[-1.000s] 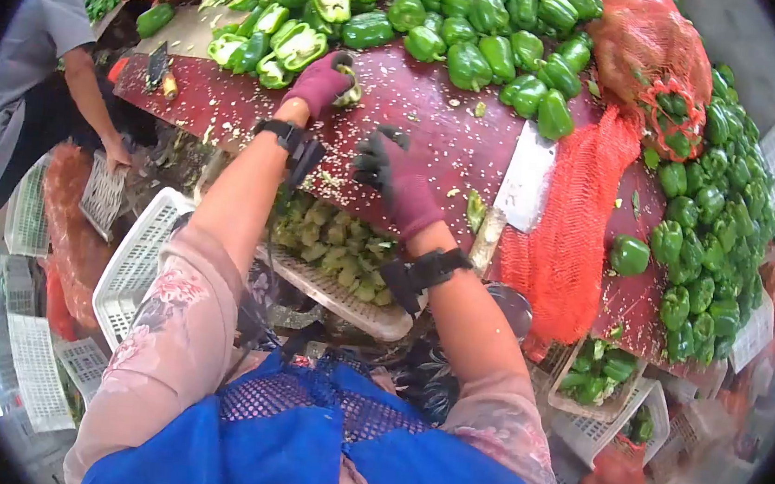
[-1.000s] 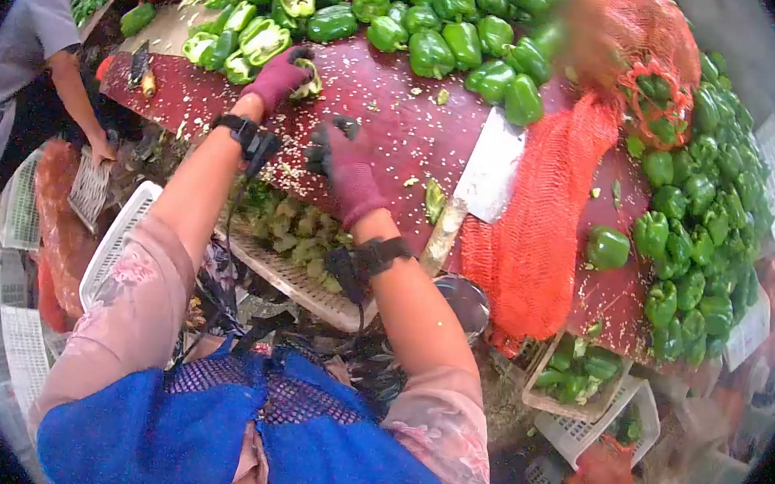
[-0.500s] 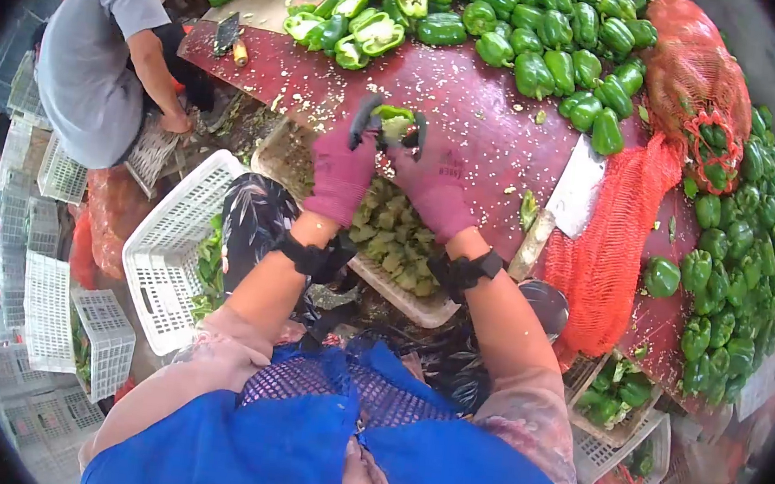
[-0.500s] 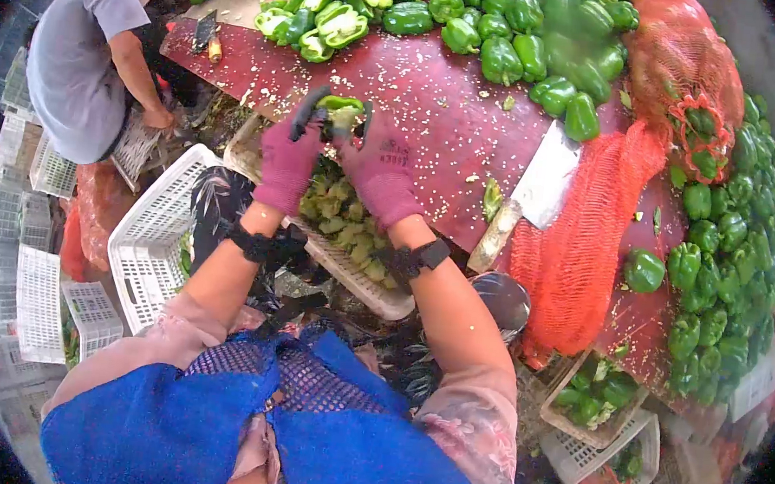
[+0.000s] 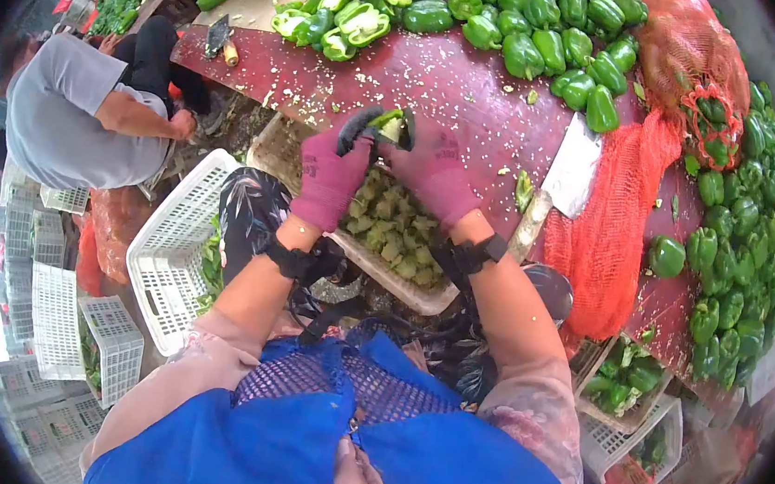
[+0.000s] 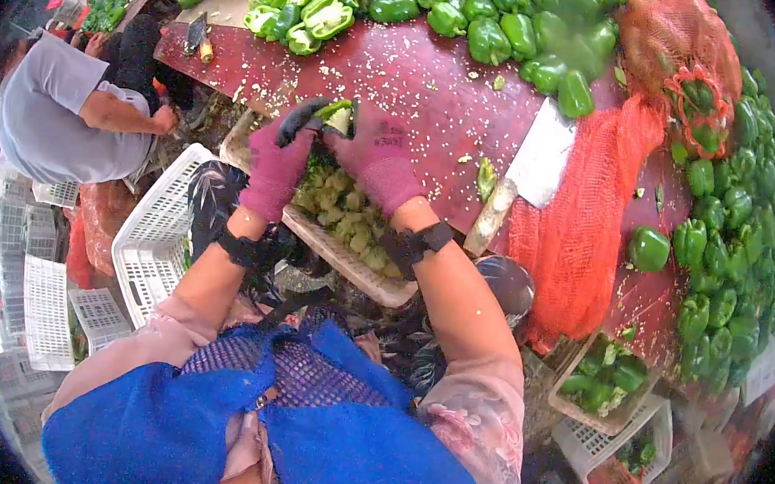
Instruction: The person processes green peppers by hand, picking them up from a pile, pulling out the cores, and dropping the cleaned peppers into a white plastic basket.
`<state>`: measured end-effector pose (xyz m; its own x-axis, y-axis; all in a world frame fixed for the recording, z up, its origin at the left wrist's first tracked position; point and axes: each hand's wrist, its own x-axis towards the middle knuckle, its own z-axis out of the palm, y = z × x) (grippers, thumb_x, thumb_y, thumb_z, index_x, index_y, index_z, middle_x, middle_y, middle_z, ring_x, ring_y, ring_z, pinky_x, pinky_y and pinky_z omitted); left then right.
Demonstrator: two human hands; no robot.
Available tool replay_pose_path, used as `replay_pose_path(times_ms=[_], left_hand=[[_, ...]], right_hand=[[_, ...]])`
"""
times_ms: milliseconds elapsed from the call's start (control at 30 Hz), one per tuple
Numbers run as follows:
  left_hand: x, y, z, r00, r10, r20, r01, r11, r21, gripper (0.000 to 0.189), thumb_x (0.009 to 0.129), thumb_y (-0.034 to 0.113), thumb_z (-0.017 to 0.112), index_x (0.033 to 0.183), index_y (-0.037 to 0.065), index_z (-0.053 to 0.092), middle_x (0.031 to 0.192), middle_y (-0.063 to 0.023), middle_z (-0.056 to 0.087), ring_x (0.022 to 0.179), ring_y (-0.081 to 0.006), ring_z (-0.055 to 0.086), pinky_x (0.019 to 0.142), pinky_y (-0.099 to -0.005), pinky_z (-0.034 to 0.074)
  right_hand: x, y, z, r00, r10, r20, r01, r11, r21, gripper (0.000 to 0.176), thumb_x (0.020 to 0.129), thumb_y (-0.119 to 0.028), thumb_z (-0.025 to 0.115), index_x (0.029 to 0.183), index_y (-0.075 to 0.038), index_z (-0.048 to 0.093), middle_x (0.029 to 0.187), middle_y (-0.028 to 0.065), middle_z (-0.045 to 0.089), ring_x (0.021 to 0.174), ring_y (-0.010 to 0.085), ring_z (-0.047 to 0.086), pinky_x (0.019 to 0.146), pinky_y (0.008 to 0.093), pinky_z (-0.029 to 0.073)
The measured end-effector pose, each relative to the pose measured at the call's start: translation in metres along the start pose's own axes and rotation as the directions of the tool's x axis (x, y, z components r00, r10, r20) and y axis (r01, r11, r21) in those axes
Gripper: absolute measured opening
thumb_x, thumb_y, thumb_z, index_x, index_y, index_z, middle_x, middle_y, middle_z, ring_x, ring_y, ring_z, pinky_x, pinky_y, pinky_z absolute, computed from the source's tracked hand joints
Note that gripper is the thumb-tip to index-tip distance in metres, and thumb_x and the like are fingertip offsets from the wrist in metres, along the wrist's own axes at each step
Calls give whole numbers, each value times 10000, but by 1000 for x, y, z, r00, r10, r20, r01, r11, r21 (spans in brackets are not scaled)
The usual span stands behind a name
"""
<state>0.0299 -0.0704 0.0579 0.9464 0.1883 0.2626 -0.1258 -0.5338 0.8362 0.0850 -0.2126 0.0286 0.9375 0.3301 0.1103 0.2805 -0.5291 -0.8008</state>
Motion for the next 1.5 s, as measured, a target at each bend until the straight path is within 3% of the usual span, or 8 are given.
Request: replay_pose_path(times_ms=[367, 567, 600, 700, 833, 967, 1267, 1500], left_hand=[[1, -10, 4, 965, -238, 107, 260, 917, -302, 320, 880, 84, 602, 1192, 14, 622, 1059, -40, 666, 919, -94, 592, 816, -257, 484], [20, -84, -24, 962, -265, -62, 199, 839, -506, 281, 888, 65, 603, 1161, 15, 647, 1052, -31, 669, 922, -104, 606, 814, -249, 489], [19, -72, -30, 969, -247, -24, 204, 848, -489, 291, 895, 74, 588, 1180, 53, 646, 1038, -44, 680, 930, -116, 618, 828, -255, 491], [13, -47, -57, 995, -71, -75, 82, 984, 160, 323, 892, 34, 571, 1199, 103, 644, 1026, -46, 688, 928, -109, 615, 837, -255, 491], [13, -59, -158, 969, 206, -137, -149, 927, 343, 468, 803, -75, 515, 1222, 103, 620, 1030, -83, 694, 936, -168, 643, 833, -280, 492], [-25, -141, -257, 904, -427, -30, 260, 493, 830, 456, 841, 309, 641, 1267, 163, 569, 1160, -155, 635, 1079, -343, 595, 919, -397, 457], [124, -86, -96, 988, 17, 152, -107, 787, 607, 731, 825, 432, 661, 1398, 58, 404, 1382, -201, 464, 1254, -334, 475, 1025, -399, 388], [214, -150, 5, 986, -157, 58, 78, 740, 668, 592, 824, 374, 630, 1330, 101, 487, 1413, -177, 408, 1245, -367, 464, 1034, -415, 387]], right_hand=[[-2, -1, 6, 975, -200, -98, 189, 976, -109, 301, 774, -219, 665, 992, -20, 608, 844, 201, 650, 752, 344, 652, 670, 433, 523], [1, -2, -40, 891, 139, 433, -444, 476, 759, 295, 860, -218, 608, 1120, -84, 648, 872, 111, 670, 678, 262, 623, 647, 348, 520], [-5, 4, -33, 915, 13, 403, -240, 820, 519, 332, 858, -277, 606, 1120, -76, 643, 927, 129, 670, 764, 283, 634, 711, 362, 520], [-14, 20, 3, 868, -66, 492, 150, 980, -132, 434, 831, -397, 596, 1081, -46, 644, 928, 161, 679, 880, 335, 653, 817, 402, 512], [-13, -4, -4, 861, 21, 508, -28, 1000, 6, 490, 830, -420, 593, 1129, -32, 615, 1118, 220, 629, 1014, 368, 611, 896, 435, 473], [-6, 8, 3, 939, 68, 337, -47, 997, -68, 520, 819, -404, 608, 1177, -29, 584, 1072, 228, 640, 1006, 373, 613, 872, 435, 482], [10, 11, -11, 991, 135, -16, -130, 973, 190, 428, 837, -301, 633, 1156, -19, 593, 1010, 176, 665, 913, 287, 642, 825, 384, 494], [21, 12, -14, 986, 159, -59, -149, 978, 143, 396, 868, -263, 617, 1178, -17, 591, 983, 145, 663, 898, 243, 633, 828, 350, 485]])
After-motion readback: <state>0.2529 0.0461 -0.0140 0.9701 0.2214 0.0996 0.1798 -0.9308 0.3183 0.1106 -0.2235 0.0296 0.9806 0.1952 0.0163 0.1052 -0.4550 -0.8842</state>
